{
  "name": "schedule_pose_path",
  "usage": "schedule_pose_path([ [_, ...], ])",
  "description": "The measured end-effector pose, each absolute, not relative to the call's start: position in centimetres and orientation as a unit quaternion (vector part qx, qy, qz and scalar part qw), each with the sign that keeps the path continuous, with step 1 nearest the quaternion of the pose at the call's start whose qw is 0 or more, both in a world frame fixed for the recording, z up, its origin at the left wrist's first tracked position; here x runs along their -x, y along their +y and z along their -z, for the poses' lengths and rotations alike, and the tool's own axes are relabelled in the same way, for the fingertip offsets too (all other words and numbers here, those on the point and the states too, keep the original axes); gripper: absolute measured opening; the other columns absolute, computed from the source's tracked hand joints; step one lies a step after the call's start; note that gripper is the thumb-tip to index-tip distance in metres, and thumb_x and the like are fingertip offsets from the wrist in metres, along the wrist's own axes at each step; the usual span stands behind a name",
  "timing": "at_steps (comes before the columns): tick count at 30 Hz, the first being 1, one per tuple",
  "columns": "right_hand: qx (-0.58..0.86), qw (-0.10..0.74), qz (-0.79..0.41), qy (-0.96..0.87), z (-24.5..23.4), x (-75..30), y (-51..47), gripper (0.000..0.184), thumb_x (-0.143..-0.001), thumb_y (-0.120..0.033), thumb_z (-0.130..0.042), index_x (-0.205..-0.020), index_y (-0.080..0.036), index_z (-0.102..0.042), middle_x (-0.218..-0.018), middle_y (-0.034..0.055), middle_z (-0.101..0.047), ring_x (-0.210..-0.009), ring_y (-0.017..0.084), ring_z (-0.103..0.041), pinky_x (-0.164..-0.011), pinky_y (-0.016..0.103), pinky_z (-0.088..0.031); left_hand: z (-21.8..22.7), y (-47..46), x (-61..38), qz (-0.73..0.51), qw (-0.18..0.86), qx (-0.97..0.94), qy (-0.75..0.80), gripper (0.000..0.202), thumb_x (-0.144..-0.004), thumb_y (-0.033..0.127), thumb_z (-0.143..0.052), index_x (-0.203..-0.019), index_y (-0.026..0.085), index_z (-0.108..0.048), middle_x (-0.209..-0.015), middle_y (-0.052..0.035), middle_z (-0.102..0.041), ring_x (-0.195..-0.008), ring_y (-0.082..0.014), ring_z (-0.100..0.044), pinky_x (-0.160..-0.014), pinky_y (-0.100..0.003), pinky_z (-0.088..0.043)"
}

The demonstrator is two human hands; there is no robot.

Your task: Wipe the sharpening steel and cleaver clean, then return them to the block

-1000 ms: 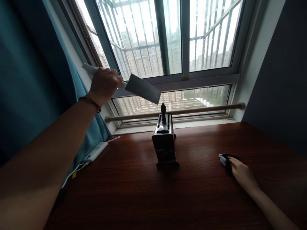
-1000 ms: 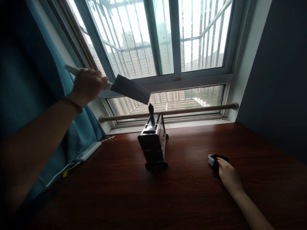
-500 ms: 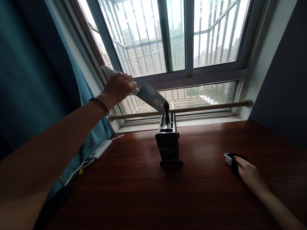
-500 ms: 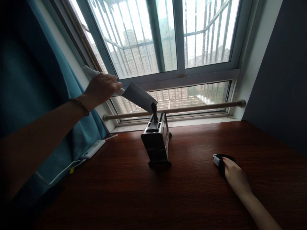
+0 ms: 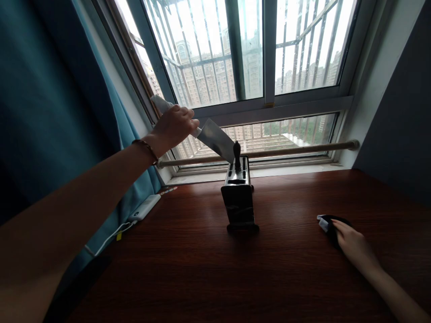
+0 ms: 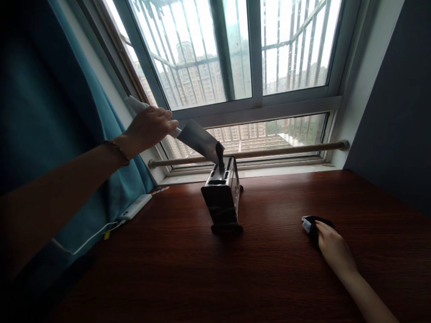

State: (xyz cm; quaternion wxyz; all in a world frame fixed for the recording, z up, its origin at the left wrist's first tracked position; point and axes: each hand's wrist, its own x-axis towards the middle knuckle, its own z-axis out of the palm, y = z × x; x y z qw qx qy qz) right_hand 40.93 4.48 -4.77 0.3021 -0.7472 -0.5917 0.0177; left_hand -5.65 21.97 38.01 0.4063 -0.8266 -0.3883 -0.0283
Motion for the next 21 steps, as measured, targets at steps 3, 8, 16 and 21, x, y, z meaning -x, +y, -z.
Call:
schedule_pose_path([
  [3,0.749,0.304,-0.02,-0.589,4.3,-40.7,4.3,0.045,-0.087,-0.037,-0.028,-0.111,-0.017,-0.059,-0.127,0.0072,-0.056,-0.115,0.025,-0.054,-0.101,0.039,-0.041,-38.4,21.4,5.5,0.033,0.398,0.834,-0.38,0.038,-0.095,0.008,-0.015,-0.091,-0.007,-0.05,-0.107,-0.0147,-0.049,-0.122,-0.0306,-0.037,-0.102,-0.05,-0.022],
  [8,0.751,0.304,-0.029,-0.586,3.7,-40.3,4.3,0.046,-0.086,-0.038,-0.027,-0.111,-0.017,-0.06,-0.126,0.0071,-0.057,-0.114,0.025,-0.054,-0.1,0.038,-0.041,-38.7,20.4,4.9,0.04,0.379,0.847,-0.369,0.036,-0.094,0.007,-0.018,-0.086,-0.008,-0.05,-0.106,-0.0146,-0.05,-0.125,-0.0318,-0.035,-0.102,-0.052,-0.019],
  [16,0.754,0.299,-0.023,-0.584,4.5,-40.8,4.6,0.048,-0.084,-0.037,-0.027,-0.111,-0.016,-0.061,-0.127,0.0065,-0.056,-0.113,0.025,-0.055,-0.101,0.039,-0.041,-39.4,17.9,3.3,0.02,0.387,0.86,-0.332,0.052,-0.094,0.012,-0.005,-0.081,-0.009,-0.051,-0.101,-0.0119,-0.048,-0.128,-0.0369,-0.034,-0.099,-0.051,-0.02],
  [21,0.753,0.297,-0.03,-0.586,4.6,-41.0,4.7,0.054,-0.083,-0.04,-0.026,-0.114,-0.01,-0.06,-0.127,0.0101,-0.056,-0.116,0.027,-0.054,-0.104,0.041,-0.039,-40.3,18.7,2.3,-0.019,0.492,0.814,-0.308,0.039,-0.09,0.006,-0.021,-0.079,-0.002,-0.058,-0.088,-0.0117,-0.052,-0.112,-0.0254,-0.047,-0.096,-0.043,-0.029],
])
